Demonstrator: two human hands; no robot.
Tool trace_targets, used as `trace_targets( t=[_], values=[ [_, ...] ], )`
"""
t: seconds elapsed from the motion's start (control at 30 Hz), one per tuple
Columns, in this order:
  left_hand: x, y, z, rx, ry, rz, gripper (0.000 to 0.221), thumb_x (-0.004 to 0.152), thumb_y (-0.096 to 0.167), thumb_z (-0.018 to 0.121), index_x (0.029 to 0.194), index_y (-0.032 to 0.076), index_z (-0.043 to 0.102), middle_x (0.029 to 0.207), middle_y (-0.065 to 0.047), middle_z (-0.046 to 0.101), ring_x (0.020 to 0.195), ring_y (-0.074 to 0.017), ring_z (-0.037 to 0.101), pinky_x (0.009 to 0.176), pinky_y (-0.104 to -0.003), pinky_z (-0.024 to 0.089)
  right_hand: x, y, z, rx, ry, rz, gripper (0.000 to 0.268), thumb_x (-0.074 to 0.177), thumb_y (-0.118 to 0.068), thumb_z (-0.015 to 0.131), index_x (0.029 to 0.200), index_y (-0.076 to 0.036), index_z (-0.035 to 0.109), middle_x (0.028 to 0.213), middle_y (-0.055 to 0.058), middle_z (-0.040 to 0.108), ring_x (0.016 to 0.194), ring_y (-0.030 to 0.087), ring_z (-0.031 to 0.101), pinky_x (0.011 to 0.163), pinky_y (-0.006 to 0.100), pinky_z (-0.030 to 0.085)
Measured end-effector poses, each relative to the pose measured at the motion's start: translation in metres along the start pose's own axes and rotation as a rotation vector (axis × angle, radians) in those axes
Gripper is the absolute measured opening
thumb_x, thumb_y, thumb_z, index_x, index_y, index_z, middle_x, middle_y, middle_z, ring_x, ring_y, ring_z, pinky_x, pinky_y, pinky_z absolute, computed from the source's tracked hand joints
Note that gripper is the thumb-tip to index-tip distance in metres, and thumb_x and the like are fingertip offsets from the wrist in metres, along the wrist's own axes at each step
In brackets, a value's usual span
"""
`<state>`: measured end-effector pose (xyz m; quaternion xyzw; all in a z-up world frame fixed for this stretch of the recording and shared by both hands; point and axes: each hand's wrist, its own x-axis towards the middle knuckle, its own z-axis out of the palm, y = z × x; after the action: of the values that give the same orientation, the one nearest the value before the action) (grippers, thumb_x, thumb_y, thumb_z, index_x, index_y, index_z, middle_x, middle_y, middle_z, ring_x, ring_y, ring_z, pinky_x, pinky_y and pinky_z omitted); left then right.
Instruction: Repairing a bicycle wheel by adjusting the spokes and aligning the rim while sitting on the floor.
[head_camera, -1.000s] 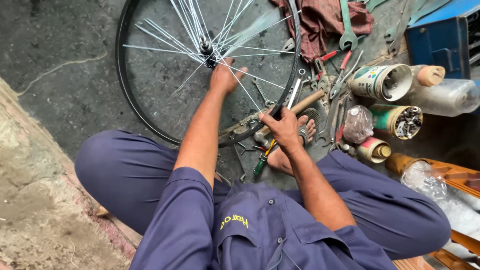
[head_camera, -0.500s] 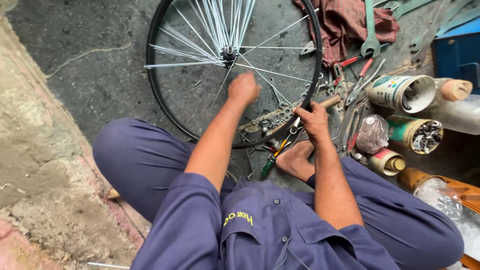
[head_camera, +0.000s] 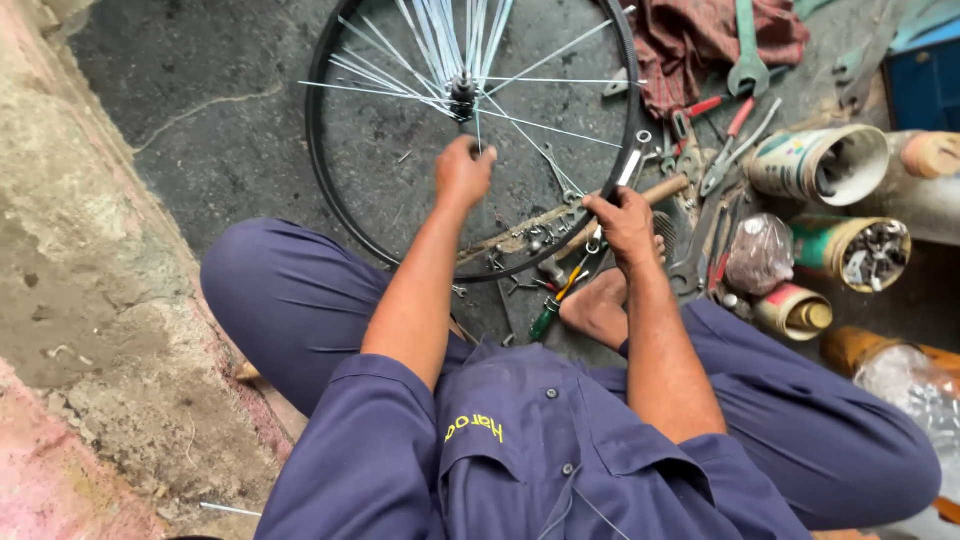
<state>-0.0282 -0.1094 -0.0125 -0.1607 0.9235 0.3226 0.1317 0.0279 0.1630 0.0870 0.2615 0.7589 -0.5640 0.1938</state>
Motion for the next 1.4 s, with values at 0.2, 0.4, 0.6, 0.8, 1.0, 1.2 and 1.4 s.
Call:
trace_targets(
  t=[0.2, 0.4, 0.6, 0.8, 1.0, 1.2, 1.4],
  values=[
    [0.064, -0.02, 0.012, -1.369, 0.096, -0.382, 0.034, 0.1, 0.022, 0.075, 0.123, 0.005, 0.058, 0.084, -0.007, 0.06, 0.074, -0.0205, 0.055, 0.065, -0.037, 0.045, -0.009, -0.015, 0.004, -0.013, 0.002, 0.002, 0.027, 0.083, -0.025, 0.077, 0.097, -0.002, 0.074, 0.086, -0.001, 0.071, 0.077, 0.007, 0.062, 0.069, 0.024, 0.049],
    [0.083, -0.035, 0.021, -1.707, 0.203, -0.5, 0.02, 0.098, 0.018, 0.063, 0.112, 0.009, 0.052, 0.096, -0.008, 0.067, 0.081, -0.0191, 0.068, 0.069, -0.034, 0.058, 0.003, 0.009, 0.007, -0.011, 0.01, 0.003, 0.027, 0.084, -0.025, 0.078, 0.096, -0.002, 0.073, 0.083, -0.002, 0.067, 0.075, 0.009, 0.057, 0.067, 0.026, 0.045],
    [0.075, -0.048, 0.006, -1.629, 0.295, -0.26, 0.035, 0.087, -0.002, 0.066, 0.122, -0.007, 0.067, 0.1, -0.018, 0.072, 0.082, -0.026, 0.07, 0.069, -0.038, 0.058, 0.066, 0.111, -0.005, -1.11, 0.213, -1.045, 0.053, 0.055, -0.017, 0.085, 0.107, -0.025, 0.08, 0.09, 0.012, 0.069, 0.079, 0.024, 0.064, 0.067, 0.034, 0.054],
    [0.044, -0.04, -0.068, -0.147, 0.372, -0.169, 0.031, 0.083, 0.016, 0.078, 0.113, 0.007, 0.077, 0.107, -0.018, 0.076, 0.098, -0.0345, 0.072, 0.085, -0.044, 0.055, 0.032, 0.045, 0.008, -0.156, 0.063, -0.09, 0.055, 0.072, -0.041, 0.084, 0.102, 0.004, 0.073, 0.088, 0.015, 0.075, 0.079, 0.022, 0.07, 0.074, 0.036, 0.056],
    [0.02, -0.002, -0.111, 0.729, -0.177, -0.018, 0.028, 0.085, 0.035, 0.068, 0.1, 0.016, 0.084, 0.115, -0.013, 0.079, 0.113, -0.0358, 0.073, 0.092, -0.045, 0.06, 0.011, 0.011, 0.003, -0.134, 0.057, -0.065, 0.057, 0.072, -0.042, 0.083, 0.102, 0.005, 0.073, 0.092, 0.016, 0.076, 0.085, 0.023, 0.072, 0.079, 0.036, 0.056],
    [-0.038, 0.005, -0.033, -0.123, -0.471, -0.17, 0.048, 0.095, 0.045, 0.069, 0.108, 0.0, 0.076, 0.105, -0.021, 0.074, 0.094, -0.0332, 0.07, 0.081, -0.045, 0.055, 0.019, 0.014, 0.0, -0.153, 0.036, -0.044, 0.059, 0.074, -0.046, 0.081, 0.104, 0.005, 0.074, 0.094, 0.017, 0.076, 0.086, 0.023, 0.072, 0.079, 0.037, 0.055],
    [-0.087, 0.017, 0.027, -0.87, -0.901, -0.306, 0.03, 0.099, 0.031, 0.067, 0.104, 0.001, 0.072, 0.082, -0.008, 0.061, 0.068, -0.0184, 0.053, 0.058, -0.037, 0.046, 0.064, 0.126, -0.022, 0.153, -0.064, 0.087, 0.056, 0.077, -0.041, 0.084, 0.112, 0.002, 0.074, 0.09, 0.013, 0.071, 0.074, 0.024, 0.061, 0.065, 0.04, 0.049]
  ],
)
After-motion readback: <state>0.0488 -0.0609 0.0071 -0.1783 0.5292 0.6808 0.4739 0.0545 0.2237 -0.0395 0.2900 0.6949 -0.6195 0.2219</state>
